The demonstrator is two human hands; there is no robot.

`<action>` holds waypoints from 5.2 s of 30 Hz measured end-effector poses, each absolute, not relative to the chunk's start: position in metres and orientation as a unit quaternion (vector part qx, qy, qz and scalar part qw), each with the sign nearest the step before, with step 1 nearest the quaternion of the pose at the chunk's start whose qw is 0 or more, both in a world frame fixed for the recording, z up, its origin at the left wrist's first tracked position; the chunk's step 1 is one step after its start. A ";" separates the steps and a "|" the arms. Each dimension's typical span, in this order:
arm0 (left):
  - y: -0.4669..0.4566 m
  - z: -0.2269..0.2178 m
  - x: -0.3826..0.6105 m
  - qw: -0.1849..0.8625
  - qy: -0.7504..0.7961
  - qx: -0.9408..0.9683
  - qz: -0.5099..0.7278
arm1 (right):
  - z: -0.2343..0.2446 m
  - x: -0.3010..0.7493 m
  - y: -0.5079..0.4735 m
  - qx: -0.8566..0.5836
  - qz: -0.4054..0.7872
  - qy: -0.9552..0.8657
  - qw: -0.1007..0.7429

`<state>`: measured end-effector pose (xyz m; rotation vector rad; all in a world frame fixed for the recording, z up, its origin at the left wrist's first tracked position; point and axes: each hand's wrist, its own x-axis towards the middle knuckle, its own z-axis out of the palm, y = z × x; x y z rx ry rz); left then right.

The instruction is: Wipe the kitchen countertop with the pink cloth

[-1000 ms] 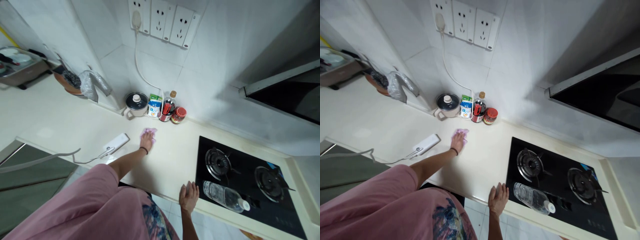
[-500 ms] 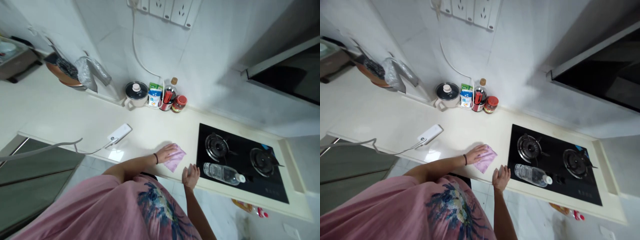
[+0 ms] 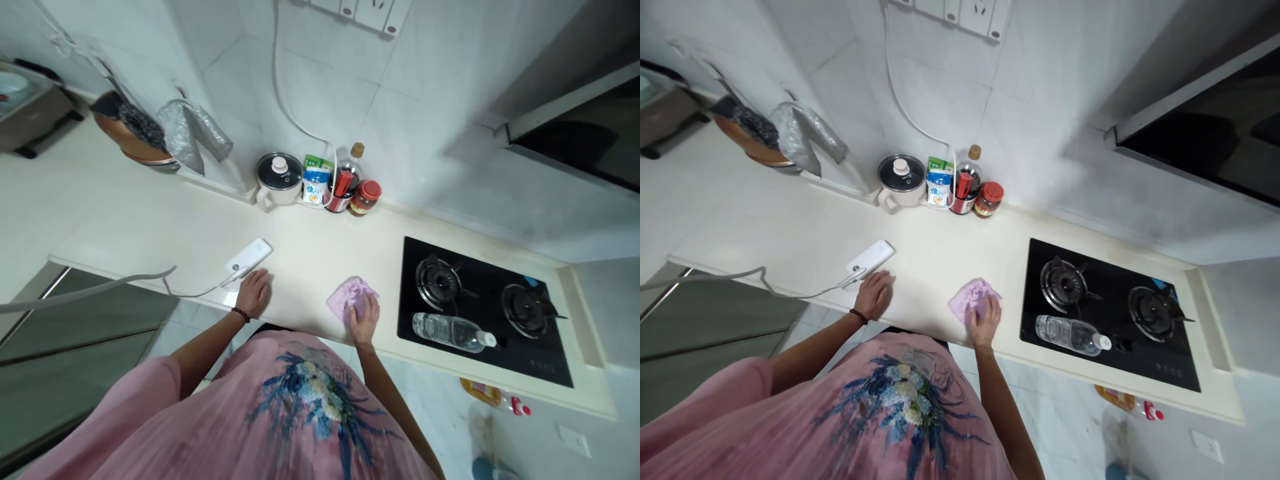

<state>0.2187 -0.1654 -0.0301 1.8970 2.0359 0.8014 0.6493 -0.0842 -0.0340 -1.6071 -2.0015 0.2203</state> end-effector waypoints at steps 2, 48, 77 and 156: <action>-0.172 -0.030 0.212 0.116 0.724 0.635 0.243 | -0.036 0.620 -0.070 -0.608 0.085 -0.744 0.264; -0.173 -0.018 0.223 0.124 0.788 0.585 0.146 | -0.044 0.688 -0.093 -0.479 0.099 -0.864 0.117; -0.174 -0.026 0.221 0.137 0.771 0.592 0.191 | -0.039 0.614 0.076 -0.648 0.035 -0.752 0.120; -0.175 -0.024 0.226 0.110 0.776 0.600 0.160 | -0.018 0.303 0.148 -0.317 0.123 -0.938 0.067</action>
